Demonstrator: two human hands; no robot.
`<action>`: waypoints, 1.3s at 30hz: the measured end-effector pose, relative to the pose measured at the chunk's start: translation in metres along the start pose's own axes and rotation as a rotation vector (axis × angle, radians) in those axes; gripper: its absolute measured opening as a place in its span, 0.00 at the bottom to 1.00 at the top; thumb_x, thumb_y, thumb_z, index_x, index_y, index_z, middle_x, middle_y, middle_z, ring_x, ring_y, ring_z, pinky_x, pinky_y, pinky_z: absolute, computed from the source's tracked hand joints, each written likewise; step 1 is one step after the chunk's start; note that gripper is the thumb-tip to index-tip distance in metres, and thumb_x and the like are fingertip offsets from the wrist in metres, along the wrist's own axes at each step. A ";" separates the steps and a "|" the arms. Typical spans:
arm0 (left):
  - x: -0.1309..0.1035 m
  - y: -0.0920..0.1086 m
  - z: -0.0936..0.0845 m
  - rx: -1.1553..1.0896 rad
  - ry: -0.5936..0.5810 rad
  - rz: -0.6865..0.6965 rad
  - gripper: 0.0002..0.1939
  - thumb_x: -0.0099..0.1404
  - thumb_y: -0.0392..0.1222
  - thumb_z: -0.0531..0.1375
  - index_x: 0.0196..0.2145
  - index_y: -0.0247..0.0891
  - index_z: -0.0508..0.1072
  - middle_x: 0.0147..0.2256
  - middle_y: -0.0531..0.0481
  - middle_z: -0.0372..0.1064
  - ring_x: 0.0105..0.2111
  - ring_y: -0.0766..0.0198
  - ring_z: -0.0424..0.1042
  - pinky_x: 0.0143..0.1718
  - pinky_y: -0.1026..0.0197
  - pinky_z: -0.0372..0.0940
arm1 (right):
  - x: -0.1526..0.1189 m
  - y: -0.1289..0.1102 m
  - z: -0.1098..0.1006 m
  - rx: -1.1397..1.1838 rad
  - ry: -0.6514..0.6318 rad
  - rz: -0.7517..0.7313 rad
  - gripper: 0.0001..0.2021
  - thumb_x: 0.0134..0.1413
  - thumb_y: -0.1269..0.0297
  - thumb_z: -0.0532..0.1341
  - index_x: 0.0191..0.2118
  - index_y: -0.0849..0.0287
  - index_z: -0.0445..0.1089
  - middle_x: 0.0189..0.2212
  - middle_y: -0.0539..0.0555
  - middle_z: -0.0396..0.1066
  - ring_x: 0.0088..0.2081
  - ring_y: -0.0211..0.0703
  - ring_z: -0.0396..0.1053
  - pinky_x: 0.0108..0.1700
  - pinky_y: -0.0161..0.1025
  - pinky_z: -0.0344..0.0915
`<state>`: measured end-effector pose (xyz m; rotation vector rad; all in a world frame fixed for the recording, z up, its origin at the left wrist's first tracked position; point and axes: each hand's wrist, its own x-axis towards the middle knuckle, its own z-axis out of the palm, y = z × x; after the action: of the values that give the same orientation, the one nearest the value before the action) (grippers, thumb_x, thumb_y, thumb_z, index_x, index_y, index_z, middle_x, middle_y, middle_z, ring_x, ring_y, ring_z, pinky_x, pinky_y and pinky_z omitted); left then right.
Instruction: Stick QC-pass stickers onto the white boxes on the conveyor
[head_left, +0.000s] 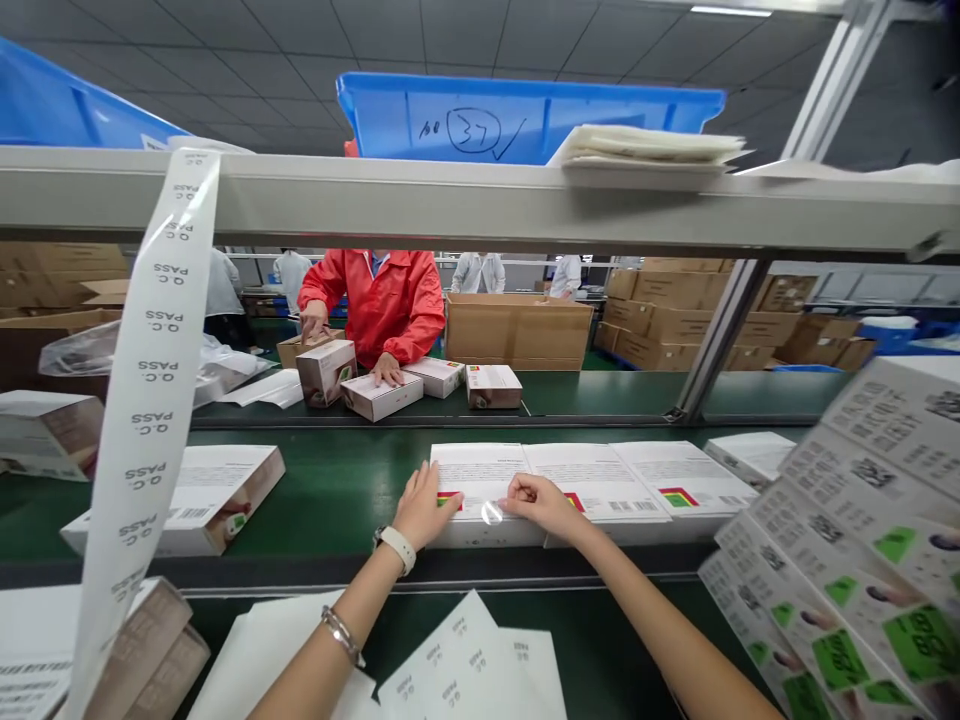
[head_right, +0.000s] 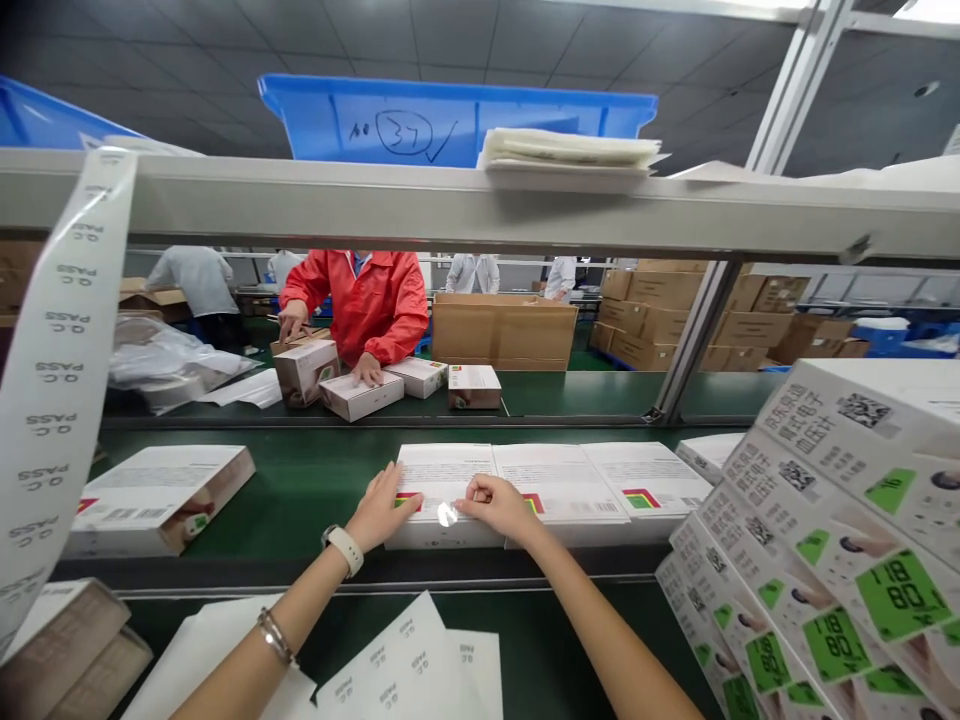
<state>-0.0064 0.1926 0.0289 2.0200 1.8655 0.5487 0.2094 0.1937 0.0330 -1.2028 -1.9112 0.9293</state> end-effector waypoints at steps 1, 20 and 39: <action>-0.002 -0.001 -0.001 -0.004 -0.009 0.029 0.32 0.58 0.58 0.48 0.55 0.38 0.52 0.59 0.44 0.40 0.58 0.52 0.38 0.52 0.54 0.46 | 0.000 -0.001 0.004 -0.026 0.009 0.004 0.12 0.41 0.55 0.60 0.23 0.59 0.61 0.15 0.42 0.52 0.19 0.32 0.51 0.22 0.30 0.47; -0.017 -0.033 -0.014 0.040 0.040 0.045 0.28 0.58 0.62 0.44 0.52 0.50 0.59 0.59 0.51 0.40 0.58 0.49 0.35 0.52 0.39 0.38 | 0.001 -0.036 0.065 -0.424 0.309 0.062 0.12 0.43 0.53 0.57 0.20 0.56 0.62 0.15 0.46 0.62 0.25 0.40 0.61 0.30 0.35 0.51; -0.028 -0.048 -0.029 0.251 0.202 -0.079 0.32 0.51 0.67 0.49 0.48 0.46 0.65 0.57 0.45 0.47 0.52 0.37 0.47 0.47 0.36 0.42 | 0.006 -0.048 0.074 -0.756 0.431 -0.075 0.10 0.52 0.58 0.52 0.26 0.57 0.62 0.19 0.52 0.65 0.29 0.45 0.60 0.32 0.38 0.47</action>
<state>-0.0639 0.1683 0.0296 2.0997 2.2223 0.5373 0.1246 0.1683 0.0368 -1.5670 -1.9630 -0.1437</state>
